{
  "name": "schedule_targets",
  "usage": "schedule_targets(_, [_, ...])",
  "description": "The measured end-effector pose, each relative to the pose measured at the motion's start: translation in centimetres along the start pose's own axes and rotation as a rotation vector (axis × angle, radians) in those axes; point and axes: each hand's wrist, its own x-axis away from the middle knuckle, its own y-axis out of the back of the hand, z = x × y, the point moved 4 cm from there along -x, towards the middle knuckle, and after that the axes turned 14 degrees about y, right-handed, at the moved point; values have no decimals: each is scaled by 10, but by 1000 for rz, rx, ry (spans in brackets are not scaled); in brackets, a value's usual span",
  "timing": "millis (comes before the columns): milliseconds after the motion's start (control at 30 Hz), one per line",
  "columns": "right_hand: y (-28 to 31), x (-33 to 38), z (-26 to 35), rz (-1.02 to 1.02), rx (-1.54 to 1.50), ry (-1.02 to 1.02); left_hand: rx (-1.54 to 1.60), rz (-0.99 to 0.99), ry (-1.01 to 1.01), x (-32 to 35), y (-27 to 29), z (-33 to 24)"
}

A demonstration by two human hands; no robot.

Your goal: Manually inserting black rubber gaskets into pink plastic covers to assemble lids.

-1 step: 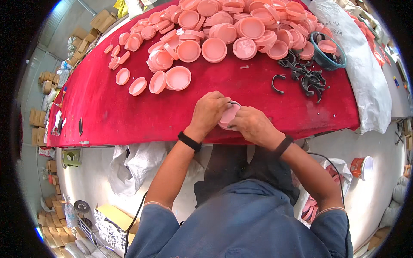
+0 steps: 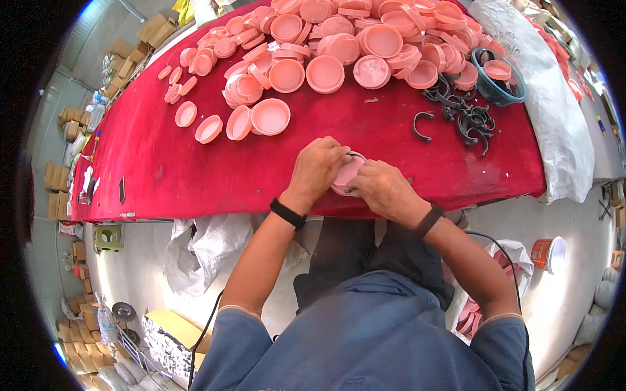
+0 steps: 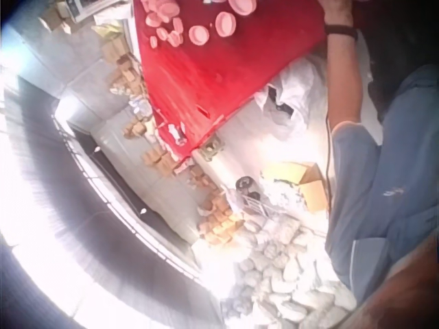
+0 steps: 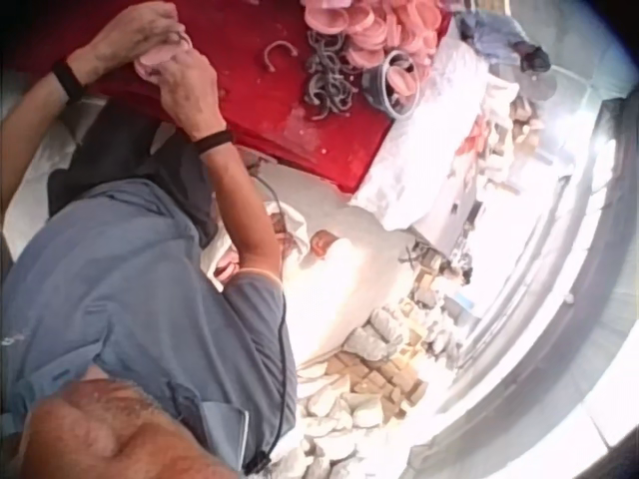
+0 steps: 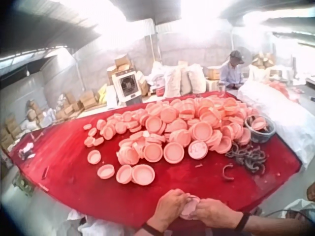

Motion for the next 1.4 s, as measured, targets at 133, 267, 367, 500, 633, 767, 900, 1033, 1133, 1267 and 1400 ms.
schedule_targets(133, [-3,-2,5,-27,70,-93,6,0,7,-2,-1,2])
schedule_targets(267, [-10,-10,1,-73,81,-129,-10,14,1,-6,-1,9])
schedule_targets(367, [-7,-13,5,-63,117,-145,16,-5,-25,-8,-3,7])
schedule_targets(500, [-10,-5,-4,-138,169,-37,-22,-13,-75,-11,-12,7])
schedule_targets(633, [-37,7,-13,-141,118,-70,94,17,3,-2,-1,10])
schedule_targets(767, [-24,12,-4,-118,162,-42,29,77,243,6,-1,0])
schedule_targets(900, [1,15,16,-316,127,5,84,108,296,14,-6,-6])
schedule_targets(1033, [-7,18,15,-698,36,-320,519,-22,519,20,-31,5])
schedule_targets(1133, [-16,31,4,-804,36,-709,1076,-142,780,20,-48,-3])
schedule_targets(1267, [-20,40,2,-748,-274,-935,1124,-158,723,13,-62,1])
schedule_targets(1400, [-13,38,3,-682,-137,-940,1294,-56,743,10,-69,-12])
